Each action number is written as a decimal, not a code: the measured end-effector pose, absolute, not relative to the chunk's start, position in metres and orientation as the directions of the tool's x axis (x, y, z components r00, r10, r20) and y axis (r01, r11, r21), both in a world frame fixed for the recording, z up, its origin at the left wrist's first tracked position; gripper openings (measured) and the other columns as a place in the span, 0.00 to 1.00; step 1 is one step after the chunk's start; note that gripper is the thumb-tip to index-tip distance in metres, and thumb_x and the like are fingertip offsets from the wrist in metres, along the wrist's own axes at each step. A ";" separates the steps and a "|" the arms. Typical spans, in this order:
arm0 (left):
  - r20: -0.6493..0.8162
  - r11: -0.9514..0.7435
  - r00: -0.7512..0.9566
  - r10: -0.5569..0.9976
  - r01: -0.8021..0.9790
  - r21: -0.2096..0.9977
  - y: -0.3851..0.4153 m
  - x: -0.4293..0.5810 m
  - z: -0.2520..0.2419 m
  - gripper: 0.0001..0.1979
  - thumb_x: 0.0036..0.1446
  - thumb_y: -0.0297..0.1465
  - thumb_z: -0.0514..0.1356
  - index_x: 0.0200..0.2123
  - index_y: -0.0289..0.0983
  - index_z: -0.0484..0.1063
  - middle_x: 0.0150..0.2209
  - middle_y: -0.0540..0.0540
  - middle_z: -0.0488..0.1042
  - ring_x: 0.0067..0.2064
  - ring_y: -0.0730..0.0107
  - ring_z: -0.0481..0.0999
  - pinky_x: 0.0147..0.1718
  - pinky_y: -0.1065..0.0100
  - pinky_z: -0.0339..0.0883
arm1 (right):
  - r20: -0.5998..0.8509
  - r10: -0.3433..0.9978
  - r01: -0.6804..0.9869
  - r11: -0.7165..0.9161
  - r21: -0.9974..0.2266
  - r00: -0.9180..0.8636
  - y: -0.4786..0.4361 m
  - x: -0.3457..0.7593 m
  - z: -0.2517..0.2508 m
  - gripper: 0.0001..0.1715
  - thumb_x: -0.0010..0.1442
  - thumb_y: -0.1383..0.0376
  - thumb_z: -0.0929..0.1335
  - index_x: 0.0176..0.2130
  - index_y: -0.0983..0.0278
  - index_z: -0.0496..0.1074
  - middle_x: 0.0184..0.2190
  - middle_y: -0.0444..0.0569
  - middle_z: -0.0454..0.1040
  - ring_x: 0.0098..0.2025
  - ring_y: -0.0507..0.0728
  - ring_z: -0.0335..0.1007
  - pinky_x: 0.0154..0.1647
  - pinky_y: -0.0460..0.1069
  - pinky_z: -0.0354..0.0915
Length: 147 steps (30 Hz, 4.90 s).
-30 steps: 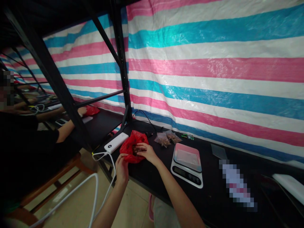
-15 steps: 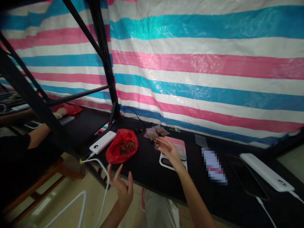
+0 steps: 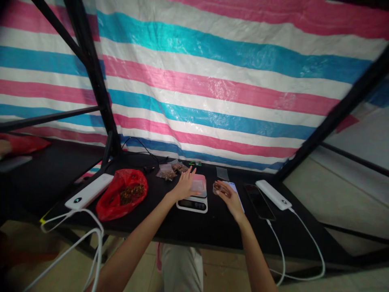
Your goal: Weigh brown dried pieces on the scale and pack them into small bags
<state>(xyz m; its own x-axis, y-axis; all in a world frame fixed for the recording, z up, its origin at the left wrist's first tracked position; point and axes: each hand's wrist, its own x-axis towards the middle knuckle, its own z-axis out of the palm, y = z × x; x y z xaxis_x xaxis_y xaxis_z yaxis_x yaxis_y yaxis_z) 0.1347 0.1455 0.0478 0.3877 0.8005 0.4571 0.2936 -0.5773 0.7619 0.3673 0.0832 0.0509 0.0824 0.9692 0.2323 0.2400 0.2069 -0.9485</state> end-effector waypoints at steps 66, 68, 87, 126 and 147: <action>0.337 -0.536 0.431 0.837 0.521 0.664 0.159 0.148 0.049 0.37 0.45 0.37 0.64 0.58 0.34 0.57 0.60 0.32 0.53 0.62 0.49 0.50 0.57 0.46 0.43 | 0.360 0.745 0.826 0.536 0.178 -0.561 0.083 0.330 0.155 0.20 0.59 0.65 0.63 0.51 0.58 0.65 0.48 0.49 0.70 0.49 0.58 0.64 0.46 0.53 0.58; 0.334 -0.555 0.450 0.828 0.569 0.607 0.154 0.133 0.050 0.39 0.48 0.41 0.61 0.60 0.36 0.50 0.64 0.32 0.42 0.64 0.49 0.40 0.57 0.42 0.35 | 0.364 0.765 0.839 0.536 0.099 -0.532 0.081 0.329 0.145 0.19 0.59 0.63 0.63 0.51 0.58 0.65 0.48 0.49 0.70 0.48 0.59 0.65 0.45 0.54 0.59; -0.005 -0.311 0.321 0.947 0.920 0.238 0.159 -0.108 0.094 0.13 0.45 0.29 0.62 0.38 0.40 0.75 0.44 0.42 0.74 0.51 0.55 0.66 0.58 0.48 0.35 | 0.328 0.796 0.390 0.553 -0.736 -0.509 0.072 0.036 0.058 0.19 0.57 0.64 0.64 0.50 0.62 0.66 0.47 0.48 0.71 0.48 0.53 0.67 0.50 0.48 0.60; -0.012 -0.243 0.296 0.955 0.805 0.541 0.148 -0.107 0.087 0.16 0.53 0.36 0.52 0.33 0.32 0.76 0.30 0.45 0.77 0.33 0.64 0.73 0.34 0.70 0.62 | 0.023 0.824 0.820 0.565 -0.094 -0.566 0.068 0.100 0.088 0.17 0.54 0.70 0.64 0.45 0.60 0.66 0.40 0.50 0.73 0.42 0.58 0.70 0.39 0.51 0.59; -0.068 0.059 -0.022 0.997 0.788 0.612 0.091 -0.093 0.057 0.20 0.55 0.36 0.51 0.47 0.30 0.66 0.42 0.36 0.74 0.45 0.57 0.73 0.44 0.65 0.62 | 0.054 0.829 0.826 0.559 -0.074 -0.556 0.064 0.076 0.082 0.13 0.60 0.70 0.59 0.43 0.62 0.67 0.37 0.53 0.74 0.39 0.58 0.71 0.35 0.49 0.61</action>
